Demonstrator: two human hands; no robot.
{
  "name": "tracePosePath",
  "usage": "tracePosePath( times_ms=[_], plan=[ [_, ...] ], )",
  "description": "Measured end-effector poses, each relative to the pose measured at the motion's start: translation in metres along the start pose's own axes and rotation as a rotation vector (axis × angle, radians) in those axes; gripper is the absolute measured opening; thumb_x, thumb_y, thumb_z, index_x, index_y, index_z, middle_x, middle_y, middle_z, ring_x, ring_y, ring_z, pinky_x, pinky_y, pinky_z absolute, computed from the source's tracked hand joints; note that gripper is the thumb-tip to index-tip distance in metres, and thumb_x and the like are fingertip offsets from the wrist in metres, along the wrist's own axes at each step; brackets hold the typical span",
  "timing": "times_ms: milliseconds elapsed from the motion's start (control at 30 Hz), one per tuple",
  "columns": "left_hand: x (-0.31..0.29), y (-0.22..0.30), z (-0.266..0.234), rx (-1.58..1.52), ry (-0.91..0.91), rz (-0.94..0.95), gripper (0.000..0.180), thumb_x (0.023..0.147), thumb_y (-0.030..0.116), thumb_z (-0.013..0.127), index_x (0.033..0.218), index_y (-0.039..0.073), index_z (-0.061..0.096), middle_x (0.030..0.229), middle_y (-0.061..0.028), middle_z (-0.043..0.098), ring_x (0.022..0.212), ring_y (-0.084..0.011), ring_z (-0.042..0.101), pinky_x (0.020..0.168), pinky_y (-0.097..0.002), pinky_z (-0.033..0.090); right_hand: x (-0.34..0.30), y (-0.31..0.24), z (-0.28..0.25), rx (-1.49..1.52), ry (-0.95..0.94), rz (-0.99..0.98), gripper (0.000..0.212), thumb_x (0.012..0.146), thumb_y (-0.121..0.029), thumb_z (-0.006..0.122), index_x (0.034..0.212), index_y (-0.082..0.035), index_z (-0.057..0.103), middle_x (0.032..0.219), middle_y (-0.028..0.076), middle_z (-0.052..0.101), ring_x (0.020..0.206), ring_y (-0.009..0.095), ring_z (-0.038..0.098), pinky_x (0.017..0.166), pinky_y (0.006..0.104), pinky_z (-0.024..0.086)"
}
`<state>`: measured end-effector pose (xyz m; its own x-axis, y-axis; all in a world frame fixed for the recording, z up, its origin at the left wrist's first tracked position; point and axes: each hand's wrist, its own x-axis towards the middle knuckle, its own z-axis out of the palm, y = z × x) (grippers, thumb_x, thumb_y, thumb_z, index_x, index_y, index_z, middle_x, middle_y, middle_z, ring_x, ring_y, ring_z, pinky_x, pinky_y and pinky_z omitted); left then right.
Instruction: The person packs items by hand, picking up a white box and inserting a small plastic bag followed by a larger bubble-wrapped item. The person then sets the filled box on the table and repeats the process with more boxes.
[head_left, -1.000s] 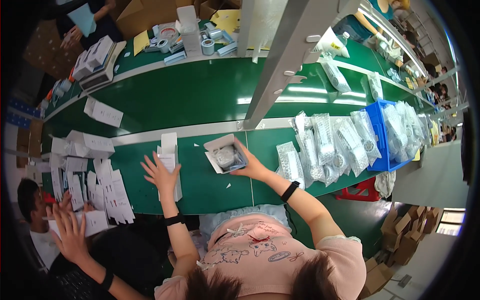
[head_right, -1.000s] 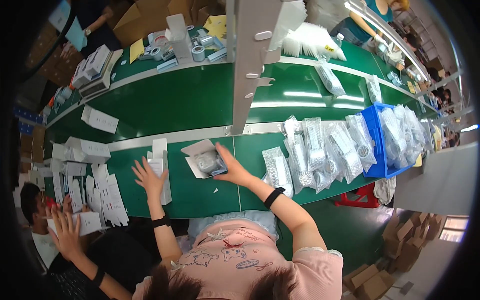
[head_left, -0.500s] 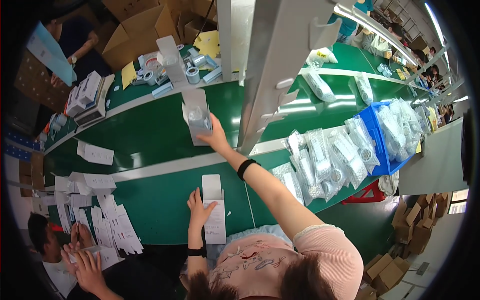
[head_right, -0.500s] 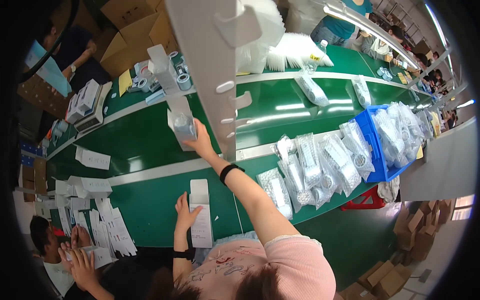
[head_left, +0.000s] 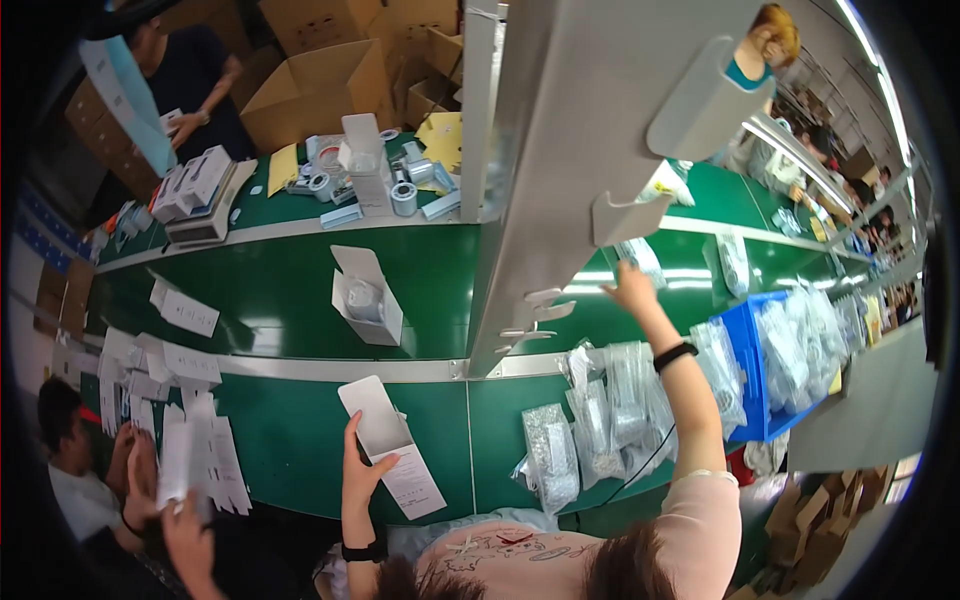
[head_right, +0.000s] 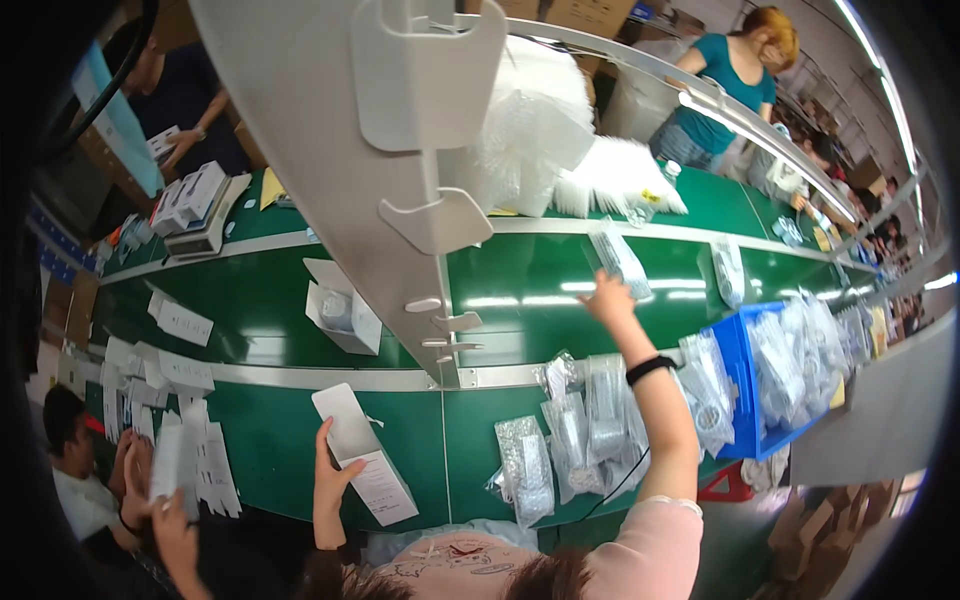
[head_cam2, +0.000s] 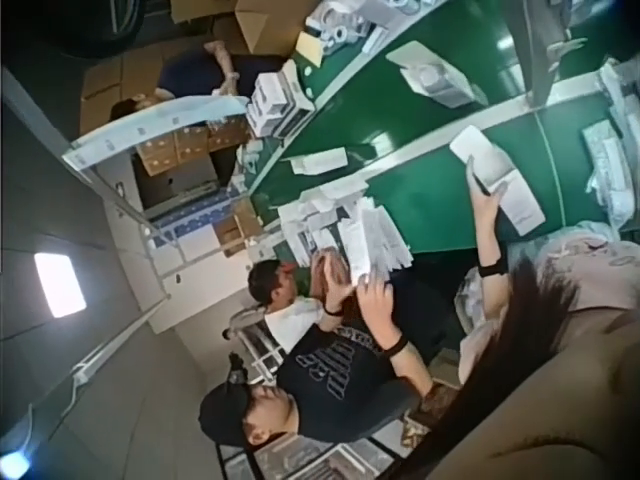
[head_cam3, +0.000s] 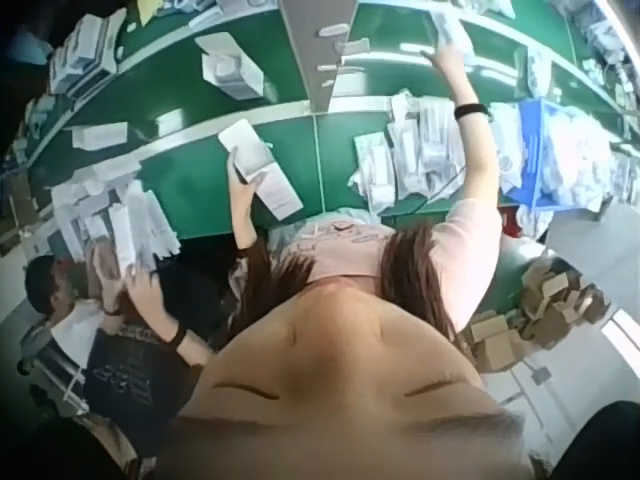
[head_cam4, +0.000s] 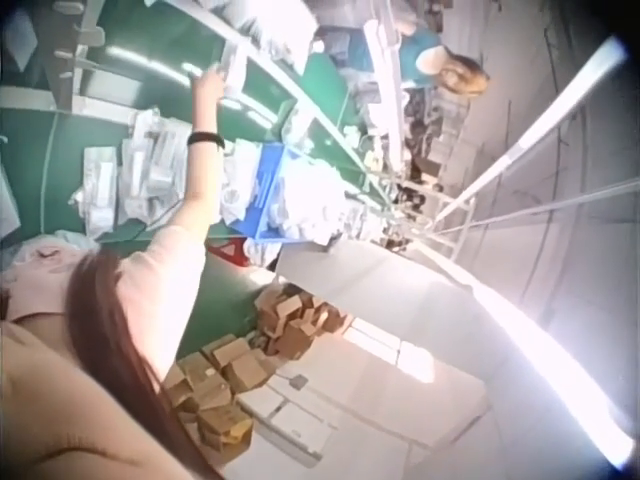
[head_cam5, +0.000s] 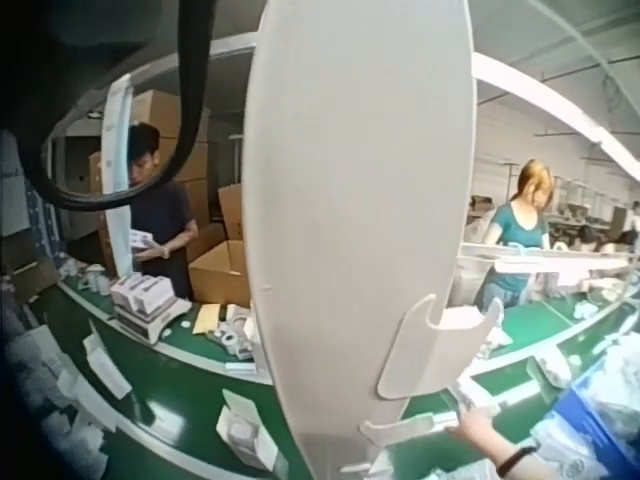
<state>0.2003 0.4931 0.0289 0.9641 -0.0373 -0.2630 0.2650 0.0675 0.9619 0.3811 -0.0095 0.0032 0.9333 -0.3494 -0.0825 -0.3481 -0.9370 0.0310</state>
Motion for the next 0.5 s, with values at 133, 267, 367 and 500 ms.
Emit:
tracePosePath(
  times_ms=[133, 267, 367, 500],
  plan=[
    [0.012, -0.001, 0.007, 0.264, 0.053, 0.200, 0.083, 0.057, 0.008, 0.076, 0.127, 0.010, 0.032, 0.121, -0.0088, 0.039, 0.112, -0.0217, 0.041, 0.094, -0.0329, 0.034, 0.076, 0.035, 0.042, 0.132, 0.205, 0.462, 0.064, 0.068, -0.041, 0.068, 0.121, -0.018, 0.040, 0.130, 0.016, 0.030, 0.122, 0.037, 0.027, 0.088, 0.0604, 0.033],
    [0.019, 0.000, 0.020, 0.357, 0.018, 0.244, 0.083, 0.054, 0.013, 0.079, 0.125, 0.010, 0.035, 0.122, -0.0092, 0.038, 0.112, -0.0220, 0.040, 0.093, -0.0337, 0.035, 0.097, 0.061, 0.079, 0.294, 0.038, 0.392, 0.071, 0.064, -0.040, 0.072, 0.124, -0.017, 0.040, 0.123, 0.015, 0.035, 0.117, 0.035, 0.033, 0.089, 0.0594, 0.033],
    [0.018, 0.008, 0.028, 0.389, -0.008, 0.235, 0.082, 0.053, 0.015, 0.080, 0.124, 0.010, 0.037, 0.123, -0.0106, 0.037, 0.112, -0.0231, 0.040, 0.092, -0.0345, 0.036, 0.082, 0.018, 0.062, 0.132, -0.113, 0.265, 0.075, 0.060, -0.039, 0.075, 0.122, -0.014, 0.041, 0.122, 0.015, 0.036, 0.115, 0.033, 0.035, 0.090, 0.0585, 0.033],
    [0.019, 0.014, 0.043, 0.500, -0.053, 0.272, 0.080, 0.052, 0.016, 0.081, 0.121, 0.009, 0.039, 0.124, -0.0135, 0.036, 0.113, -0.0258, 0.041, 0.092, -0.0356, 0.037, 0.056, -0.019, 0.031, -0.078, -0.173, 0.032, 0.084, 0.053, -0.039, 0.079, 0.122, -0.010, 0.040, 0.123, 0.016, 0.037, 0.113, 0.033, 0.040, 0.089, 0.0539, 0.037]
  ],
)
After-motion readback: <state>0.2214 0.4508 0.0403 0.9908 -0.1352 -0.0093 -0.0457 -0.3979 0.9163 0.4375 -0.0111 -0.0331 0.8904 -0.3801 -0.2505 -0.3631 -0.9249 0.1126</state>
